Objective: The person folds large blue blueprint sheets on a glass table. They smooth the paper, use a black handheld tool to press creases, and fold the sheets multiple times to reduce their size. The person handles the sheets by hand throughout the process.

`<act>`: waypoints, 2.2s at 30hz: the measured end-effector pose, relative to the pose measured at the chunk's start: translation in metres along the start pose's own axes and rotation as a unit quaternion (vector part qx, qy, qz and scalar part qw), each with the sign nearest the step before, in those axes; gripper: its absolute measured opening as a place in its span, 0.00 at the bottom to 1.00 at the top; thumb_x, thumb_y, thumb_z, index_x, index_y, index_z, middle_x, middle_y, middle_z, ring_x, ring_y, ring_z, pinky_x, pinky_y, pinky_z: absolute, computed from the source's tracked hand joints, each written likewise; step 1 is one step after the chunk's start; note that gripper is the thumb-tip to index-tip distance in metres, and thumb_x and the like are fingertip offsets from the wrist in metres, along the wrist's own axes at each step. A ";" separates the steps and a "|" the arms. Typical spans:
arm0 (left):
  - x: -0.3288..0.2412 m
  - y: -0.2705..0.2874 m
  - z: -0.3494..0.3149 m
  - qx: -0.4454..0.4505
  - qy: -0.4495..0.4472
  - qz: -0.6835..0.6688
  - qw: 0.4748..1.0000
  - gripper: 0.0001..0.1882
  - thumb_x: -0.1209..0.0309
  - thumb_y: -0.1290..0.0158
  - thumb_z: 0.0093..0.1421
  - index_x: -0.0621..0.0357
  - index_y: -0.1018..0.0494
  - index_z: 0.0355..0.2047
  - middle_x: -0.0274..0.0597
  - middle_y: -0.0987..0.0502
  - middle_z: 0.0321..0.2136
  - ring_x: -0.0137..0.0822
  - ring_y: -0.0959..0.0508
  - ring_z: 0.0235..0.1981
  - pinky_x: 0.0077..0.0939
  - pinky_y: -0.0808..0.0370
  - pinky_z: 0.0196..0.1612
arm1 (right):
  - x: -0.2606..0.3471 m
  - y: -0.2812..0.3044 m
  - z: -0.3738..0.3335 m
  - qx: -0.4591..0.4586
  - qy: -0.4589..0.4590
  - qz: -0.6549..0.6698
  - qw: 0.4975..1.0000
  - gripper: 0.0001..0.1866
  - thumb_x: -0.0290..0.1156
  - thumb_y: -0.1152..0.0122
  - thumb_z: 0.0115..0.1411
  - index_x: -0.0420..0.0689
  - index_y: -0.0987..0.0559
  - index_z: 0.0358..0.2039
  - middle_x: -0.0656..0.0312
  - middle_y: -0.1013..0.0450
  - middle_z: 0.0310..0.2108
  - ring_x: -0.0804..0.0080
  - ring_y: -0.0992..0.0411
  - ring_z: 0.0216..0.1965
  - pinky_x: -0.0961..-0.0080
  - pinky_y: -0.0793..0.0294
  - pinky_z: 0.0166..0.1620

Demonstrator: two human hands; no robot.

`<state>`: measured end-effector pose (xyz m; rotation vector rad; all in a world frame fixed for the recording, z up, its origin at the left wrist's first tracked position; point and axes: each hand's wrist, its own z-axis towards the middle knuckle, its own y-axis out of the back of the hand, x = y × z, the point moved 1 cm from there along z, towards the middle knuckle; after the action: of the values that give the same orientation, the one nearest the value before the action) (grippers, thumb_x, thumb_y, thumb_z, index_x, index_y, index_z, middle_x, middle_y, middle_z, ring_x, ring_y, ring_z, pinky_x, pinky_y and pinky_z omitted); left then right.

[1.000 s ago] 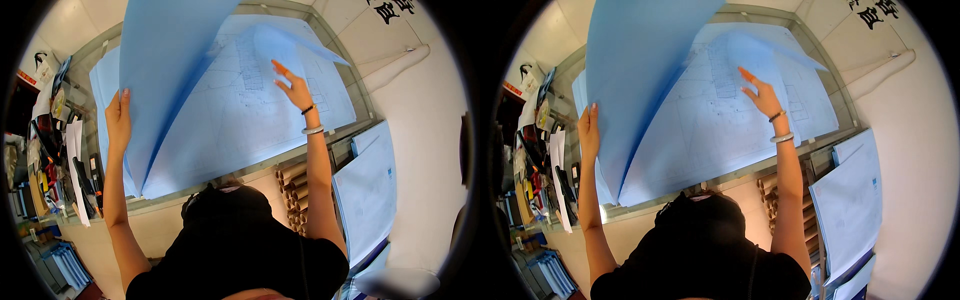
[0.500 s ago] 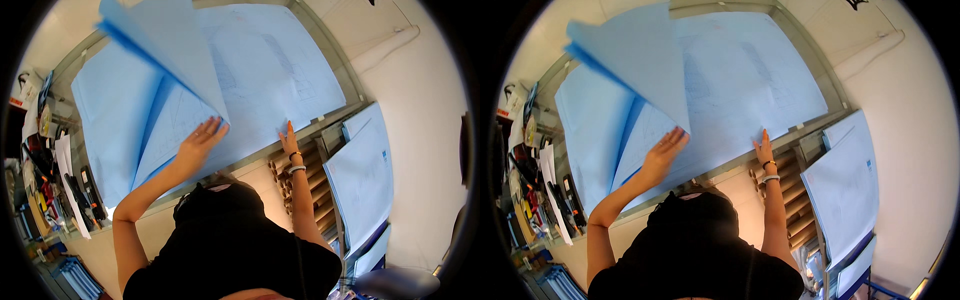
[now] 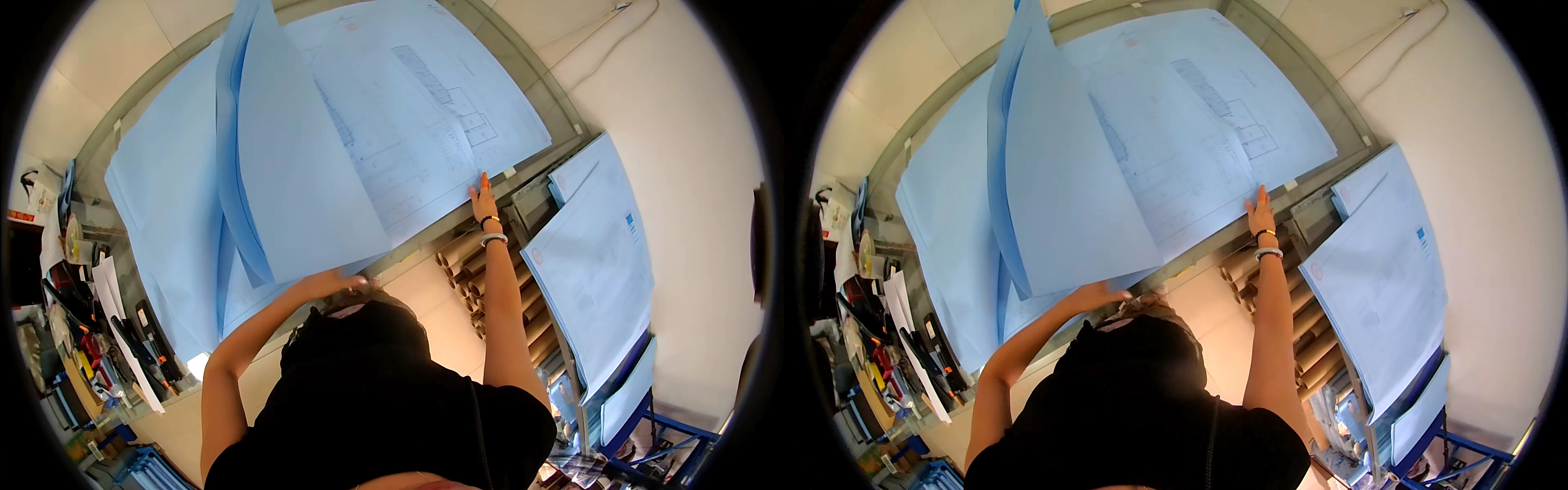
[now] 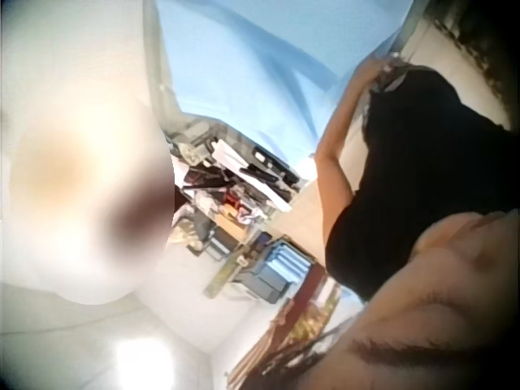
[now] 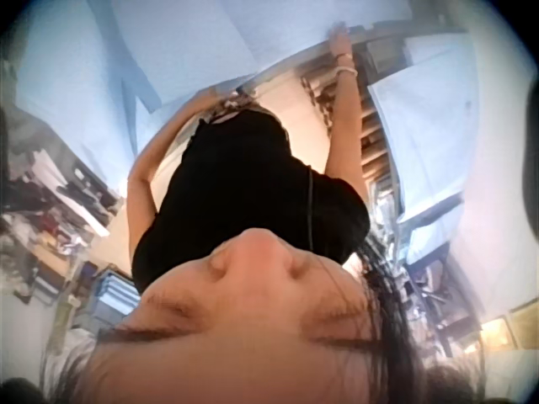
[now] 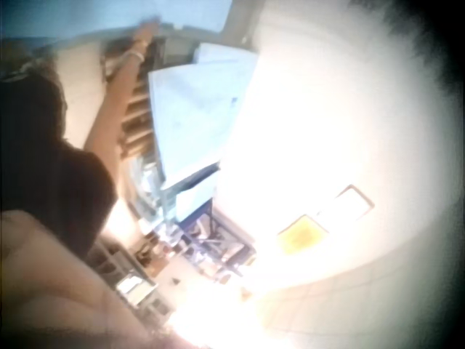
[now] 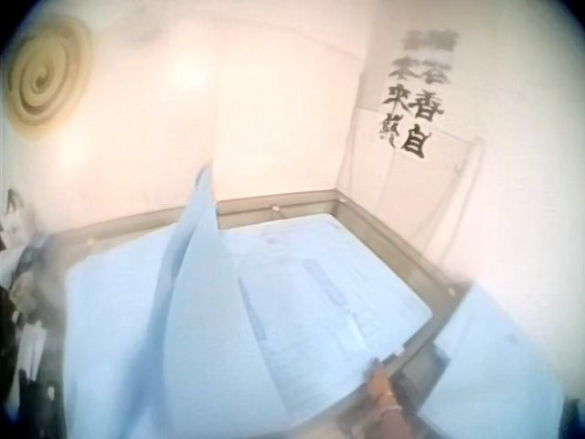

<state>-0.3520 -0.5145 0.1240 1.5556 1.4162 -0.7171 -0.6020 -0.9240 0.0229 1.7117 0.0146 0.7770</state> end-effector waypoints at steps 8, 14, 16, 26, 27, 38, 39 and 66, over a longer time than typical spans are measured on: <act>-0.068 0.037 -0.015 -0.120 0.137 -0.054 0.982 0.33 0.48 0.44 0.58 0.65 0.29 0.51 0.54 0.25 0.47 0.42 0.26 0.48 0.30 0.32 0.52 | -0.003 -0.011 -0.008 -0.051 0.011 -0.015 0.999 0.35 0.48 0.59 0.68 0.46 0.54 0.69 0.52 0.51 0.68 0.54 0.57 0.70 0.48 0.59 0.67; -0.076 0.021 0.019 -0.029 -0.289 0.117 0.950 0.44 0.53 0.43 0.59 0.60 0.51 0.67 0.56 0.49 0.66 0.52 0.47 0.67 0.42 0.48 0.66 | 0.008 0.001 -0.010 -0.097 0.007 0.151 0.984 0.33 0.48 0.60 0.69 0.44 0.47 0.67 0.51 0.45 0.66 0.54 0.48 0.67 0.55 0.49 0.65; -0.039 0.028 0.023 -0.089 -0.227 0.204 0.948 0.46 0.53 0.45 0.60 0.56 0.58 0.68 0.56 0.54 0.68 0.55 0.51 0.68 0.48 0.51 0.66 | 0.025 0.009 -0.021 -0.112 -0.010 0.291 0.950 0.33 0.50 0.61 0.69 0.44 0.45 0.67 0.50 0.40 0.62 0.56 0.42 0.62 0.61 0.42 0.62; 0.139 0.085 -0.099 -0.345 0.139 0.368 0.852 0.44 0.50 0.49 0.61 0.53 0.58 0.69 0.60 0.60 0.68 0.67 0.58 0.67 0.64 0.55 0.63 | 0.042 -0.002 -0.072 -0.073 -0.133 0.574 0.805 0.38 0.56 0.57 0.66 0.44 0.49 0.67 0.48 0.25 0.40 0.63 0.23 0.39 0.71 0.24 0.44; 0.151 0.081 -0.105 -0.343 0.140 0.354 0.859 0.44 0.50 0.49 0.61 0.53 0.58 0.69 0.61 0.61 0.68 0.67 0.58 0.67 0.64 0.55 0.63 | 0.042 -0.009 -0.070 -0.070 -0.138 0.564 0.811 0.39 0.56 0.55 0.66 0.44 0.50 0.67 0.48 0.25 0.39 0.64 0.23 0.38 0.71 0.23 0.42; 0.117 0.036 -0.055 -0.285 -0.038 0.420 0.861 0.42 0.50 0.48 0.59 0.48 0.53 0.69 0.55 0.60 0.69 0.61 0.62 0.69 0.59 0.60 0.66 | 0.078 -0.033 -0.070 -0.363 0.036 0.012 0.931 0.40 0.22 0.41 0.57 0.37 0.48 0.66 0.46 0.33 0.56 0.56 0.30 0.49 0.61 0.29 0.49; 0.105 0.029 -0.047 -0.247 -0.067 0.427 0.867 0.41 0.51 0.48 0.59 0.46 0.52 0.68 0.52 0.59 0.69 0.60 0.61 0.69 0.58 0.60 0.67 | 0.090 -0.036 -0.070 -0.300 0.084 0.037 0.950 0.39 0.24 0.42 0.58 0.39 0.49 0.67 0.47 0.38 0.59 0.55 0.34 0.53 0.57 0.35 0.54; 0.161 0.172 -0.207 -0.653 0.066 0.259 0.709 0.26 0.67 0.54 0.65 0.65 0.41 0.61 0.58 0.39 0.61 0.54 0.41 0.64 0.47 0.46 0.64 | -0.014 -0.003 0.003 -0.058 -0.116 -0.060 0.990 0.41 0.54 0.58 0.66 0.46 0.61 0.69 0.50 0.56 0.70 0.54 0.61 0.71 0.44 0.63 0.66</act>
<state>-0.1858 -0.2489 0.1143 0.7013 1.0015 0.7064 -0.6104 -0.9310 0.0133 1.6649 -0.0852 0.4783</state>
